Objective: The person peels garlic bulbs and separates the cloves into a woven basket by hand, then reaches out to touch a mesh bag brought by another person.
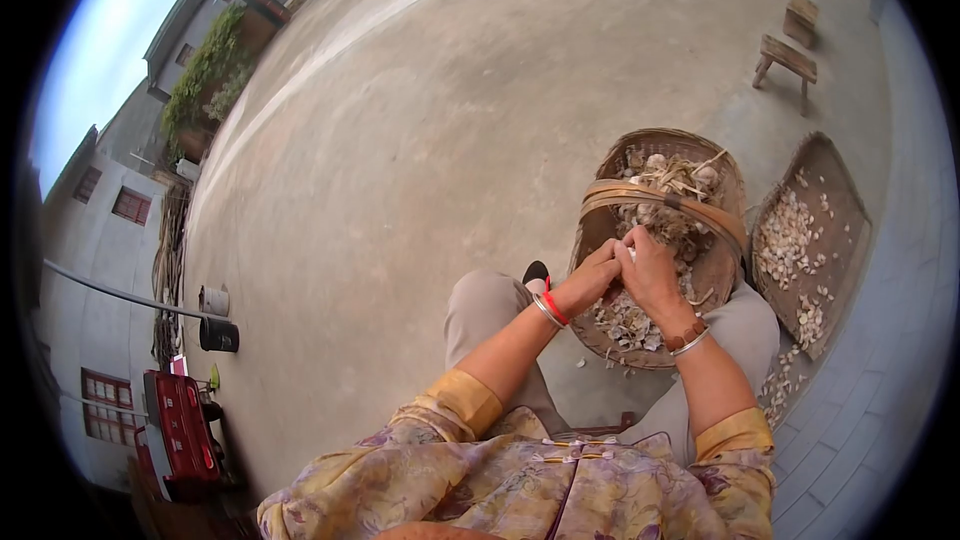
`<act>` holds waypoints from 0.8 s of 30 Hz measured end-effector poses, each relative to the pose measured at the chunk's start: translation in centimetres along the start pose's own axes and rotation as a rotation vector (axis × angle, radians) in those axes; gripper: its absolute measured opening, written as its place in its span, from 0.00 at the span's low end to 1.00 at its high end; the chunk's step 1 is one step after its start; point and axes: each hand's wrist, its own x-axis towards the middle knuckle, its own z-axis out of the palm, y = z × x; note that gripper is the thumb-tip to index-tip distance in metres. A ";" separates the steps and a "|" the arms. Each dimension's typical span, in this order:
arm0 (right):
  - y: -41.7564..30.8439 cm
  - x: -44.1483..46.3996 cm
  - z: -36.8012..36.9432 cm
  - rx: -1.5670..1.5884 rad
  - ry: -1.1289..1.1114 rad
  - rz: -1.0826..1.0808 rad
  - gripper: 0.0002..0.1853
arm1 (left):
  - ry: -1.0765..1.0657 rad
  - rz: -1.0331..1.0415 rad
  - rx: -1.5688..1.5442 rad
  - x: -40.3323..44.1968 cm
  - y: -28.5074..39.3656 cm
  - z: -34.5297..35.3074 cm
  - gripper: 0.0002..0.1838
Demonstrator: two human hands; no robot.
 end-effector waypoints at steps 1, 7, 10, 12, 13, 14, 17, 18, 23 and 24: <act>0.1 0.0 0.0 0.001 0.004 0.001 0.11 | -0.003 0.000 0.002 0.0 0.1 0.1 0.07; 1.7 0.3 0.8 0.068 0.071 -0.047 0.11 | 0.085 0.069 0.099 0.4 -0.9 0.2 0.10; 2.7 0.8 1.3 0.275 0.092 0.009 0.12 | 0.146 0.221 0.205 1.5 -2.1 0.3 0.13; 2.5 1.0 1.4 0.386 0.134 0.056 0.13 | 0.330 0.421 0.434 1.5 -2.1 0.9 0.15; 2.6 1.1 1.4 0.386 0.134 0.055 0.13 | 0.330 0.422 0.435 1.3 -2.2 1.1 0.15; 2.7 1.1 1.4 0.391 0.131 0.056 0.13 | 0.346 0.379 0.447 0.9 -1.6 1.5 0.16; 3.2 1.2 1.8 0.396 0.107 0.079 0.14 | 0.380 0.365 0.475 0.7 -1.4 1.7 0.17; 3.4 1.2 2.0 0.394 0.085 0.101 0.14 | 0.396 0.393 0.490 0.8 -1.6 1.6 0.15; 3.2 0.8 2.4 0.451 0.101 0.092 0.15 | 0.403 0.393 0.542 0.8 -1.9 1.3 0.12; 3.0 0.8 2.3 0.466 0.120 0.064 0.15 | 0.406 0.424 0.554 0.8 -1.9 1.3 0.12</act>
